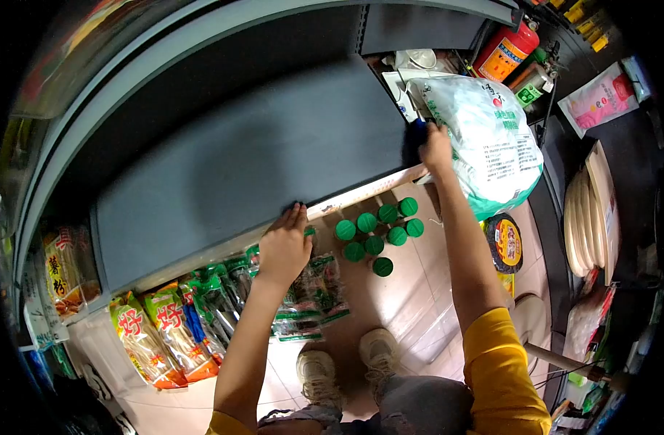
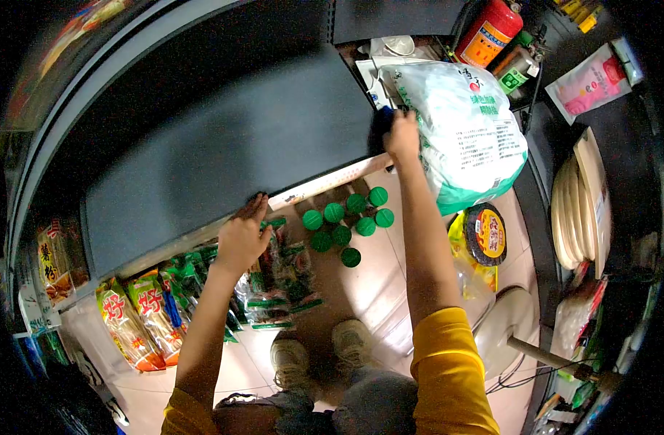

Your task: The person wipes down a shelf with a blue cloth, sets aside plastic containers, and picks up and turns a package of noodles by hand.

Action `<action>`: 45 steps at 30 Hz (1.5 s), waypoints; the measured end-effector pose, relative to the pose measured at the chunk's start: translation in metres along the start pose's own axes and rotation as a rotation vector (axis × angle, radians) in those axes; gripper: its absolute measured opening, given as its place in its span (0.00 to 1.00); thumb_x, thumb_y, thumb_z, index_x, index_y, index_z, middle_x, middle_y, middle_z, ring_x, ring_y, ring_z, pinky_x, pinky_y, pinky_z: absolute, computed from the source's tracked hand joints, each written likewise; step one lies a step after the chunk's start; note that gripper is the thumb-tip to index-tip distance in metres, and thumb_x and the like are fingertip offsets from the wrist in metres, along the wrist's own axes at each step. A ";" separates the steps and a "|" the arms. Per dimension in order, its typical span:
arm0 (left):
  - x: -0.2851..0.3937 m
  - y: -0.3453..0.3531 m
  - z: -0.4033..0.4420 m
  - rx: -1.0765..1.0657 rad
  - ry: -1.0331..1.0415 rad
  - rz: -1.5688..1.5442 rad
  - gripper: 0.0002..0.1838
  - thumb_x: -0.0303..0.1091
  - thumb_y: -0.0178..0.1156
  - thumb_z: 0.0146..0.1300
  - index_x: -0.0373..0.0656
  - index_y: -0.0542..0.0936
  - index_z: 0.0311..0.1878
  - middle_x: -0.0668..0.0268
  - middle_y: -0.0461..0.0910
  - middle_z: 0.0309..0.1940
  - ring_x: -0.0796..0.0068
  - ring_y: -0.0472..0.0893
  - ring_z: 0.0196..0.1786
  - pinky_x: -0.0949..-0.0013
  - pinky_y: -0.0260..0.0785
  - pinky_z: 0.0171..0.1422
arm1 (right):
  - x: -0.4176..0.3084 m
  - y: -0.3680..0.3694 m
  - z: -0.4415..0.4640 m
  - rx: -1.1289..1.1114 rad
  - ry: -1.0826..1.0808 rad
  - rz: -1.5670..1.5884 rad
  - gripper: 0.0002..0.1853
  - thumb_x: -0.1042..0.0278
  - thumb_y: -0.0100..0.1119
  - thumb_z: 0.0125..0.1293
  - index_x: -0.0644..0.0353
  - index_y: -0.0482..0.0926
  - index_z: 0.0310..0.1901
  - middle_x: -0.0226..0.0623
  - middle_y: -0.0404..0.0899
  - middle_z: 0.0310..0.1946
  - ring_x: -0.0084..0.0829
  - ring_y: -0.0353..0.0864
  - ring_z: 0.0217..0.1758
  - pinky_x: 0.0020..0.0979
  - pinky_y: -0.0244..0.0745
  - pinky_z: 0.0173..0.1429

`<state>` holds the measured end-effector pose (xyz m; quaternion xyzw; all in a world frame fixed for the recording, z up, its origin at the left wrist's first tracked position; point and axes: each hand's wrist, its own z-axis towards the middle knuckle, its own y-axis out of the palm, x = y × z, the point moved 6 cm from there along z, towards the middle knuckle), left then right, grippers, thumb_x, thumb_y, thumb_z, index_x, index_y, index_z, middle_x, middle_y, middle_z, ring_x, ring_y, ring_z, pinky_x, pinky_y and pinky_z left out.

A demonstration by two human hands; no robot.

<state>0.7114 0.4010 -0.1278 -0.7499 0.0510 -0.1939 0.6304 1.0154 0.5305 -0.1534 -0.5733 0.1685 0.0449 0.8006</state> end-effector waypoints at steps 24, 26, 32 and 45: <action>0.000 -0.002 0.002 -0.038 -0.071 -0.028 0.23 0.35 0.50 0.50 0.36 0.66 0.50 0.55 0.77 0.26 0.61 0.78 0.29 0.61 0.71 0.34 | -0.210 0.009 -0.095 -0.401 -0.695 0.378 0.14 0.86 0.47 0.34 0.59 0.72 0.26 0.36 0.67 0.36 0.40 0.65 0.44 0.34 0.63 0.48; -0.002 0.015 0.004 0.226 0.066 0.061 0.25 0.36 0.49 0.51 0.37 0.64 0.53 0.56 0.74 0.43 0.64 0.78 0.35 0.64 0.71 0.39 | -0.207 0.013 -0.094 -0.477 -0.643 0.267 0.11 0.83 0.54 0.37 0.58 0.73 0.26 0.34 0.67 0.38 0.37 0.64 0.47 0.34 0.63 0.51; 0.001 0.003 0.000 -0.002 -0.050 0.010 0.25 0.36 0.50 0.51 0.38 0.65 0.54 0.58 0.67 0.52 0.68 0.75 0.45 0.67 0.70 0.44 | -0.160 0.008 -0.072 -0.461 -0.586 0.280 0.11 0.85 0.49 0.37 0.60 0.73 0.24 0.37 0.69 0.37 0.41 0.66 0.44 0.35 0.65 0.49; 0.000 0.001 -0.002 0.069 -0.011 -0.034 0.25 0.33 0.50 0.49 0.37 0.65 0.54 0.59 0.67 0.52 0.68 0.72 0.50 0.67 0.66 0.50 | -0.037 -0.015 -0.008 -0.327 -0.344 -0.306 0.11 0.81 0.50 0.40 0.58 0.75 0.29 0.42 0.68 0.40 0.45 0.65 0.45 0.42 0.66 0.46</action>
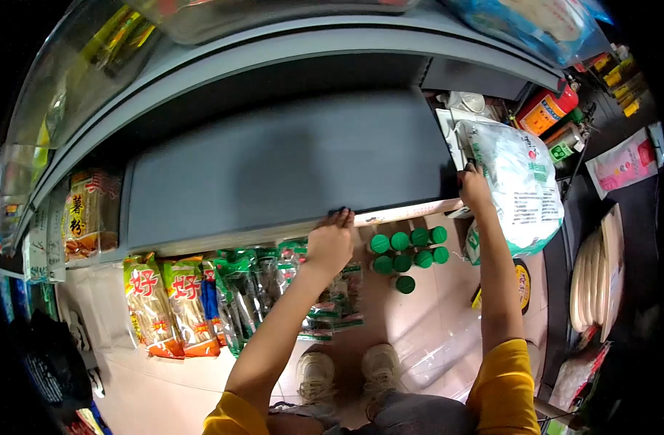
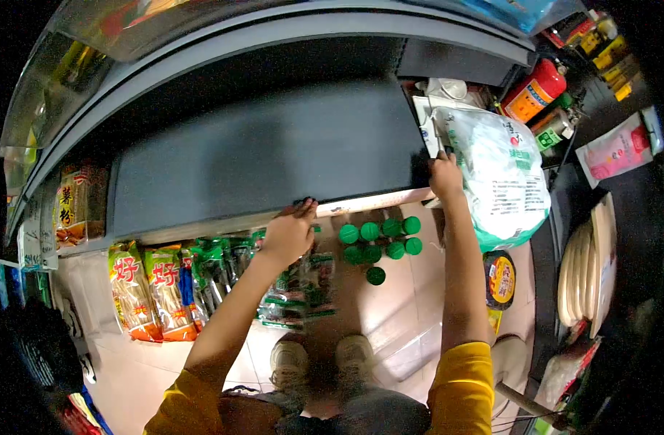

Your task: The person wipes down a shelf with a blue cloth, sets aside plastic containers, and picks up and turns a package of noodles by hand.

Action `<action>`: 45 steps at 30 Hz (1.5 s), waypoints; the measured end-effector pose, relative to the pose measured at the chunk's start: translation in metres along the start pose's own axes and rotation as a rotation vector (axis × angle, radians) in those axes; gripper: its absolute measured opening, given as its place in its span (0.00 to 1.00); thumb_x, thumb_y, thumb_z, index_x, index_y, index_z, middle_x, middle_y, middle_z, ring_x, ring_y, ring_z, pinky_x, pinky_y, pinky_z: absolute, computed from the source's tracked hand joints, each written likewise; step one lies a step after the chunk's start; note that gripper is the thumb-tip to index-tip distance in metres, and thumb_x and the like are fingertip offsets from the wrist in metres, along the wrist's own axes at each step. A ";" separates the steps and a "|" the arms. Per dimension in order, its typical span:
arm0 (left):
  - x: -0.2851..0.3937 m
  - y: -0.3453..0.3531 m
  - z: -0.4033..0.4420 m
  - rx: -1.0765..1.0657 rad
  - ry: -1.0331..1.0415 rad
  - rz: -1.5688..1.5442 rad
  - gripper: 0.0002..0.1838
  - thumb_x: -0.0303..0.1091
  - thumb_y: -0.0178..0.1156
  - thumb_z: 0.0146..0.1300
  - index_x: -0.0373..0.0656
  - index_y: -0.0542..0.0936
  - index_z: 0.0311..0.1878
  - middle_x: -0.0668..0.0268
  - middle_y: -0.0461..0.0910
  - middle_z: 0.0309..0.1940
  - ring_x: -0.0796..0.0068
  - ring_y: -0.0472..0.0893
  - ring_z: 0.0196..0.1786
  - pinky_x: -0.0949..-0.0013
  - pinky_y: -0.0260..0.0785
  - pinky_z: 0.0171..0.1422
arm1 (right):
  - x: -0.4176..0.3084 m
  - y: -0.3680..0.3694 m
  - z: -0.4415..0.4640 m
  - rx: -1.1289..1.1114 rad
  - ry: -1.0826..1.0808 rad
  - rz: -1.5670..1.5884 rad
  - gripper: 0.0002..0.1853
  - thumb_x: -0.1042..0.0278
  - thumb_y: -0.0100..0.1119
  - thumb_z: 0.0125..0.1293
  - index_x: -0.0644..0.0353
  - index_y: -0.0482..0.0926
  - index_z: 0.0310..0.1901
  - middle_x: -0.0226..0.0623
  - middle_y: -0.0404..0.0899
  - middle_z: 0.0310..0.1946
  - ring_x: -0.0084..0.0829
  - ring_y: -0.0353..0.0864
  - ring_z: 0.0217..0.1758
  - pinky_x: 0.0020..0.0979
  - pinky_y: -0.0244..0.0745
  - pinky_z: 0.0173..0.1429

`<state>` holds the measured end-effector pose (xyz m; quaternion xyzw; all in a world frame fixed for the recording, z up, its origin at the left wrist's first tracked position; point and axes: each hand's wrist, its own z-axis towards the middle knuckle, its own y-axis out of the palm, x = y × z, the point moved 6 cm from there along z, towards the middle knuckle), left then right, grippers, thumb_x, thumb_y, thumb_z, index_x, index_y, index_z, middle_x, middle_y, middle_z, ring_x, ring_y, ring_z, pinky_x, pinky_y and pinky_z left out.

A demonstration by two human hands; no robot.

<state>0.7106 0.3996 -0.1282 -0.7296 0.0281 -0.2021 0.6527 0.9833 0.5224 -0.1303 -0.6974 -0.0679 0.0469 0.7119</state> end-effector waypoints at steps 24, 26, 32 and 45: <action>0.106 -0.050 -0.048 0.053 0.267 -0.885 0.13 0.34 0.53 0.55 0.46 0.72 0.45 0.60 0.75 0.37 0.68 0.75 0.29 0.70 0.65 0.31 | -0.014 -0.057 -0.221 0.224 0.625 1.850 0.16 0.80 0.51 0.48 0.65 0.69 0.42 0.36 0.75 0.35 0.28 0.74 0.37 0.25 0.68 0.43; 0.106 -0.053 -0.049 0.107 0.302 -0.885 0.13 0.33 0.53 0.55 0.46 0.72 0.45 0.61 0.76 0.34 0.70 0.74 0.26 0.71 0.64 0.29 | -0.006 -0.081 -0.228 0.231 0.567 1.016 0.08 0.78 0.55 0.50 0.66 0.71 0.34 0.30 0.74 0.26 0.20 0.71 0.29 0.20 0.65 0.36; 0.110 -0.055 -0.051 0.020 0.289 -0.872 0.12 0.31 0.52 0.55 0.43 0.71 0.44 0.62 0.77 0.35 0.67 0.77 0.36 0.71 0.67 0.39 | 0.006 -0.091 -0.230 0.302 0.533 1.161 0.05 0.79 0.52 0.54 0.66 0.71 0.34 0.31 0.75 0.29 0.17 0.71 0.30 0.19 0.65 0.35; 0.129 -0.096 -0.068 0.323 0.415 -0.849 0.19 0.35 0.62 0.46 0.41 0.72 0.42 0.61 0.72 0.41 0.64 0.74 0.42 0.66 0.67 0.44 | -0.092 -0.114 -0.210 0.238 0.487 2.049 0.08 0.80 0.53 0.54 0.62 0.69 0.37 0.31 0.73 0.34 0.18 0.72 0.36 0.21 0.67 0.41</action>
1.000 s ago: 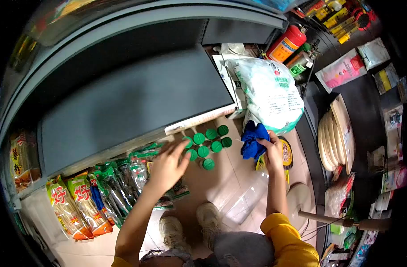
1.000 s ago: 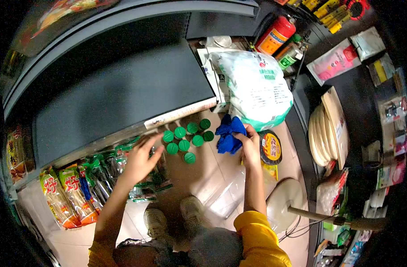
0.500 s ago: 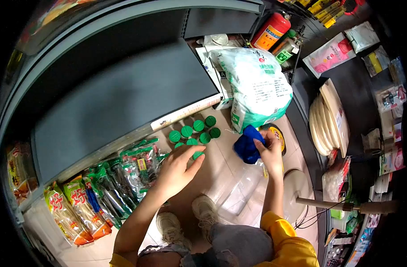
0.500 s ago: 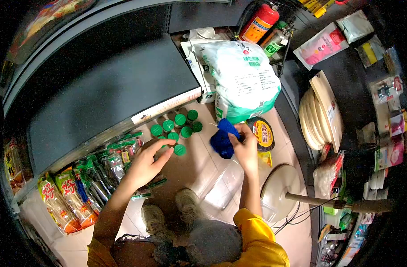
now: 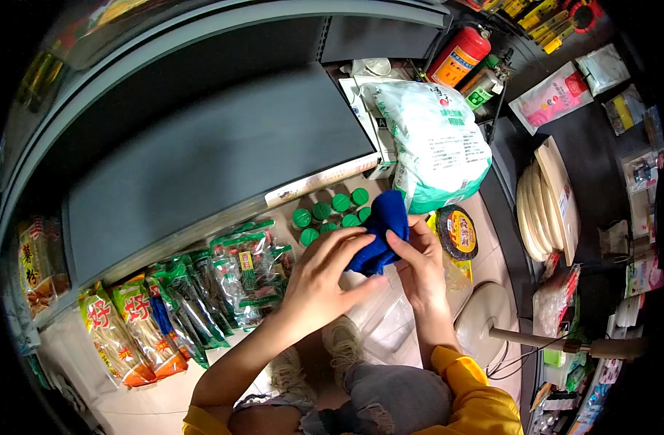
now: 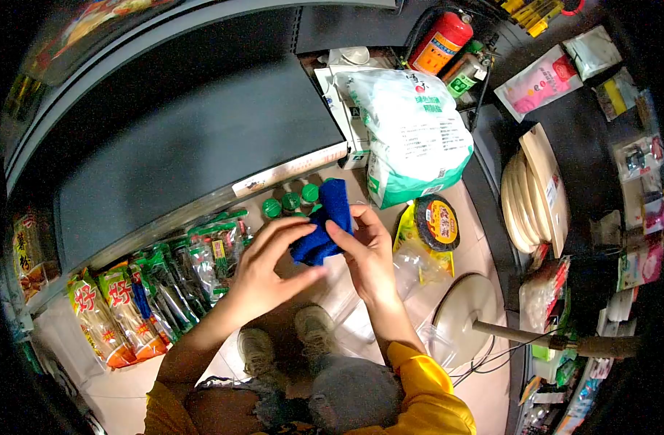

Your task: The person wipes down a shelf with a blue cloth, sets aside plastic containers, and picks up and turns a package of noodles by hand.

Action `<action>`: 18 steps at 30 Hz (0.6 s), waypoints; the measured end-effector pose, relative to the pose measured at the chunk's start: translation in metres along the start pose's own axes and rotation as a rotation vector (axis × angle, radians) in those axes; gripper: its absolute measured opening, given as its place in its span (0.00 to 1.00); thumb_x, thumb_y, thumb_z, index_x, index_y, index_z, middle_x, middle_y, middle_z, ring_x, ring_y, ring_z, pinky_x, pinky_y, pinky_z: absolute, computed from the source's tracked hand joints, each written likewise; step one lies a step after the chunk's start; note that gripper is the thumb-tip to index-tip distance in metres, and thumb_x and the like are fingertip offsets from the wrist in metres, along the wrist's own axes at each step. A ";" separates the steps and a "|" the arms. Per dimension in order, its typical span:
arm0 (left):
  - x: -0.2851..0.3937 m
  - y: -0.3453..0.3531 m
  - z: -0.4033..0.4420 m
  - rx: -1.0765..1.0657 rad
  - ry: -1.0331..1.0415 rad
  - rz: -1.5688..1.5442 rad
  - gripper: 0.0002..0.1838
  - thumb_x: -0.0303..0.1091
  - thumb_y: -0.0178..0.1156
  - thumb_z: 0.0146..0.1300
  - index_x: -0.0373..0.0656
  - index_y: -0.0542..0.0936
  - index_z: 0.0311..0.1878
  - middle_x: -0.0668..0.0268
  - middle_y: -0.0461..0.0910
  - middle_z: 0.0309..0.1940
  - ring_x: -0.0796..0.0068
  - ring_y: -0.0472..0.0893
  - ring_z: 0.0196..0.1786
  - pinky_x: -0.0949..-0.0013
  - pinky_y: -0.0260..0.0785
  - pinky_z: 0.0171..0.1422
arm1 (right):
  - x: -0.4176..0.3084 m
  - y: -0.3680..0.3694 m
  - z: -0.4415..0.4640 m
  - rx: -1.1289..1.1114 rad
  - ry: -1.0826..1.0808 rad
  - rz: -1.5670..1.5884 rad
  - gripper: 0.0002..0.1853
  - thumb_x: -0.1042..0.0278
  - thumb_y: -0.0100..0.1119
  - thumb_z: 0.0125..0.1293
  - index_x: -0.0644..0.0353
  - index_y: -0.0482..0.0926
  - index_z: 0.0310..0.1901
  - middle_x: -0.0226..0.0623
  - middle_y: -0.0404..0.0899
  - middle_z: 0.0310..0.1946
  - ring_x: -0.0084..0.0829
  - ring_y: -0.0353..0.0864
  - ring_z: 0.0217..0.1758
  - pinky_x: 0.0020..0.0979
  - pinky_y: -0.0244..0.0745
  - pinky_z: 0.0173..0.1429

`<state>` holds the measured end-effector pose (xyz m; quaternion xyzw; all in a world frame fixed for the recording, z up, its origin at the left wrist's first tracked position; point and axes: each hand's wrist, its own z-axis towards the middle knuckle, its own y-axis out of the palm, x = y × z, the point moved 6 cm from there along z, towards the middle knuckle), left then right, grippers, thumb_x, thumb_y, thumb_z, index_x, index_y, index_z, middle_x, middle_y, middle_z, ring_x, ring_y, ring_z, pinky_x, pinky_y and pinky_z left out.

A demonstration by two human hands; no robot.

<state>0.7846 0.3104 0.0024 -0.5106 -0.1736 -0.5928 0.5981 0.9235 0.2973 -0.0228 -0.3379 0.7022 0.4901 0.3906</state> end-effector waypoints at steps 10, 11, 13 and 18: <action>-0.039 -0.017 0.003 0.056 -0.340 -0.414 0.11 0.29 0.55 0.54 0.37 0.68 0.40 0.60 0.74 0.40 0.72 0.73 0.44 0.71 0.62 0.52 | 0.003 0.004 -0.003 -0.094 0.059 -0.084 0.13 0.80 0.49 0.57 0.64 0.70 0.45 0.30 0.69 0.40 0.20 0.71 0.41 0.21 0.66 0.45; -0.029 -0.016 0.004 -0.036 -0.297 -0.272 0.14 0.31 0.57 0.53 0.37 0.67 0.40 0.61 0.74 0.40 0.72 0.72 0.45 0.70 0.61 0.52 | 0.005 0.007 -0.003 -0.098 0.060 -0.082 0.13 0.80 0.49 0.57 0.64 0.70 0.45 0.30 0.69 0.40 0.20 0.71 0.41 0.21 0.66 0.45; -0.025 -0.008 0.000 -0.060 -0.301 -0.100 0.16 0.33 0.61 0.48 0.39 0.68 0.38 0.62 0.73 0.39 0.70 0.73 0.43 0.69 0.61 0.52 | 0.003 0.015 -0.003 -0.131 -0.033 -0.160 0.14 0.83 0.48 0.56 0.65 0.69 0.46 0.31 0.66 0.43 0.21 0.68 0.45 0.21 0.62 0.49; -0.044 -0.020 0.000 0.082 -0.271 -0.287 0.09 0.26 0.56 0.52 0.41 0.64 0.33 0.60 0.73 0.37 0.72 0.75 0.41 0.72 0.64 0.44 | -0.012 0.007 -0.001 -0.093 -0.199 -0.381 0.12 0.84 0.50 0.53 0.64 0.73 0.41 0.30 0.68 0.39 0.20 0.67 0.45 0.18 0.60 0.48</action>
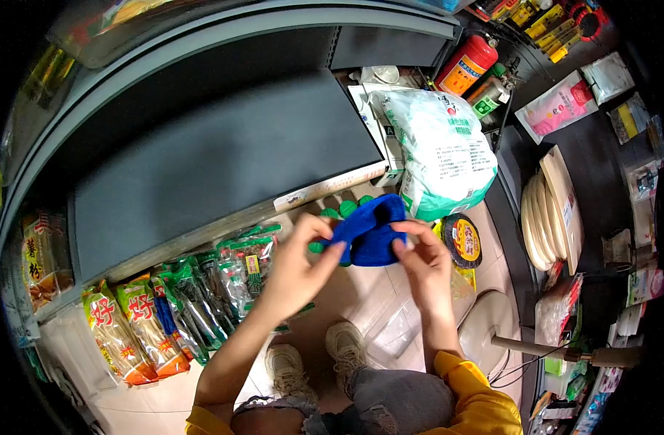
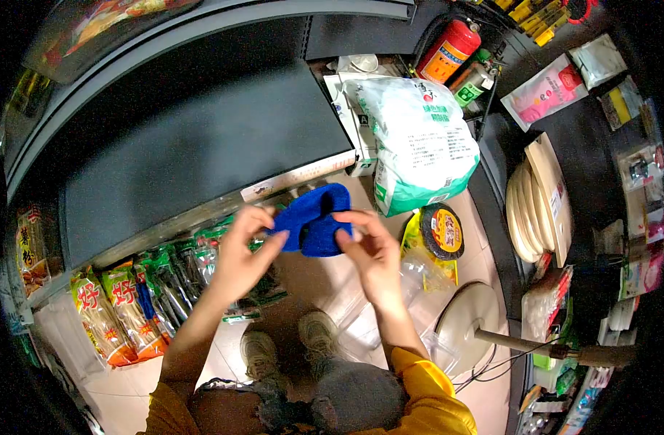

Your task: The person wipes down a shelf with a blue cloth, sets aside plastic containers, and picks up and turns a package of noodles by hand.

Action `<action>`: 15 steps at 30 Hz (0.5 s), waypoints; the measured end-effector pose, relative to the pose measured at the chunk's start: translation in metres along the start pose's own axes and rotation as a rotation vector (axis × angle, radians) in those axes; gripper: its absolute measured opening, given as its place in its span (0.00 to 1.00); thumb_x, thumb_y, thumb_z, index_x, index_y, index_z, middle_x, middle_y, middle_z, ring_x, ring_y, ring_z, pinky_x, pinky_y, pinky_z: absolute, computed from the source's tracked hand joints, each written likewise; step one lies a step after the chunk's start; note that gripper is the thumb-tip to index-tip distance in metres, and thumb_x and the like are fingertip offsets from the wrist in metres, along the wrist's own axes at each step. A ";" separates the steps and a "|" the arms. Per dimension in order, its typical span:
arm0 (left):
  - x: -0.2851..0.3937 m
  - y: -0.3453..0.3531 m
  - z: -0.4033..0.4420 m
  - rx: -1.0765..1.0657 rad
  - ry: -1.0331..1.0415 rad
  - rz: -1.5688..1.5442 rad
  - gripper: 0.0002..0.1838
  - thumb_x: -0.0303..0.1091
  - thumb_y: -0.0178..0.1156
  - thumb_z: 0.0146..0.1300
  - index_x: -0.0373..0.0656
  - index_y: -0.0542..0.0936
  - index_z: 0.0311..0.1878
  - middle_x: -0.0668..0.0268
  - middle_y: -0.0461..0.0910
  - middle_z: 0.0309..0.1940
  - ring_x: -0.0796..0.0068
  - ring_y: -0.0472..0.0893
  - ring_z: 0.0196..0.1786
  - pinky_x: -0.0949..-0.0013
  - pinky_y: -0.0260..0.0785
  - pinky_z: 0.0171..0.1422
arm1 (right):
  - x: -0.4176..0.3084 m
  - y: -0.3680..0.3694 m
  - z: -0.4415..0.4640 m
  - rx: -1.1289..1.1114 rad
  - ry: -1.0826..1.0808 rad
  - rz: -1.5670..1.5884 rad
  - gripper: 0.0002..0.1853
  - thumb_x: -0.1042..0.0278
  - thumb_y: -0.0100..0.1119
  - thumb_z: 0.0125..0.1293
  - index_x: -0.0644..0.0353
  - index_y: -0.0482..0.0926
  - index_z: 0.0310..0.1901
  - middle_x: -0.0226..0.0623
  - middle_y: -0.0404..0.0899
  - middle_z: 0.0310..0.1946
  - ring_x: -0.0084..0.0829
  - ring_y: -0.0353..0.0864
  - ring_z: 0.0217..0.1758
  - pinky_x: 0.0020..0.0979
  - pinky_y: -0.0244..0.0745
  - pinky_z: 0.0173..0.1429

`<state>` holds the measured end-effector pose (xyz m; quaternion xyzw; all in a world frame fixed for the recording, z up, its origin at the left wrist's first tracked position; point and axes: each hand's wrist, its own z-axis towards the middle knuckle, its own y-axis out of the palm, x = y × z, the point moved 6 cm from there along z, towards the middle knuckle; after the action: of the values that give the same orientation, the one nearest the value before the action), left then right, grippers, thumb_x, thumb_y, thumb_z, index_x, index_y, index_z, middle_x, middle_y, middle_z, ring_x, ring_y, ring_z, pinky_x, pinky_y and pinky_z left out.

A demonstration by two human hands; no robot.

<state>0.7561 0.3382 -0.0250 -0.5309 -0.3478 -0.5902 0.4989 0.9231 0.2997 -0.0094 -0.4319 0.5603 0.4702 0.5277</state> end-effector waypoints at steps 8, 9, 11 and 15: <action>0.016 -0.044 0.012 -0.048 -0.232 -0.148 0.08 0.24 0.51 0.53 0.44 0.61 0.33 0.73 0.62 0.25 0.87 0.62 0.30 0.82 0.55 0.31 | -0.001 -0.004 -0.004 -0.334 0.151 -0.263 0.17 0.72 0.54 0.54 0.62 0.65 0.46 0.34 0.72 0.31 0.23 0.71 0.36 0.23 0.63 0.46; 0.019 -0.041 0.009 -0.144 -0.286 -0.178 0.09 0.24 0.51 0.53 0.44 0.61 0.33 0.72 0.62 0.25 0.87 0.62 0.30 0.82 0.56 0.32 | -0.003 -0.002 -0.005 -0.339 0.153 -0.260 0.17 0.72 0.54 0.54 0.62 0.65 0.46 0.34 0.72 0.31 0.23 0.71 0.36 0.23 0.63 0.46; 0.035 -0.030 0.008 -0.283 -0.047 -0.048 0.10 0.25 0.52 0.52 0.43 0.62 0.34 0.70 0.63 0.29 0.83 0.64 0.31 0.78 0.58 0.36 | -0.007 0.018 -0.015 -0.688 -0.050 -0.880 0.23 0.53 0.55 0.54 0.61 0.66 0.46 0.36 0.72 0.28 0.30 0.73 0.35 0.32 0.63 0.50; 0.026 -0.017 0.007 -0.389 -0.138 -0.136 0.11 0.26 0.53 0.50 0.41 0.62 0.35 0.69 0.64 0.29 0.82 0.64 0.32 0.76 0.60 0.37 | 0.017 0.057 -0.019 -1.038 0.068 -0.518 0.16 0.53 0.52 0.56 0.61 0.73 0.32 0.37 0.73 0.24 0.32 0.71 0.28 0.31 0.62 0.44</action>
<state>0.7438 0.3432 0.0038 -0.6318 -0.2957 -0.6406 0.3211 0.8630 0.2922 -0.0219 -0.7719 0.1489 0.5248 0.3265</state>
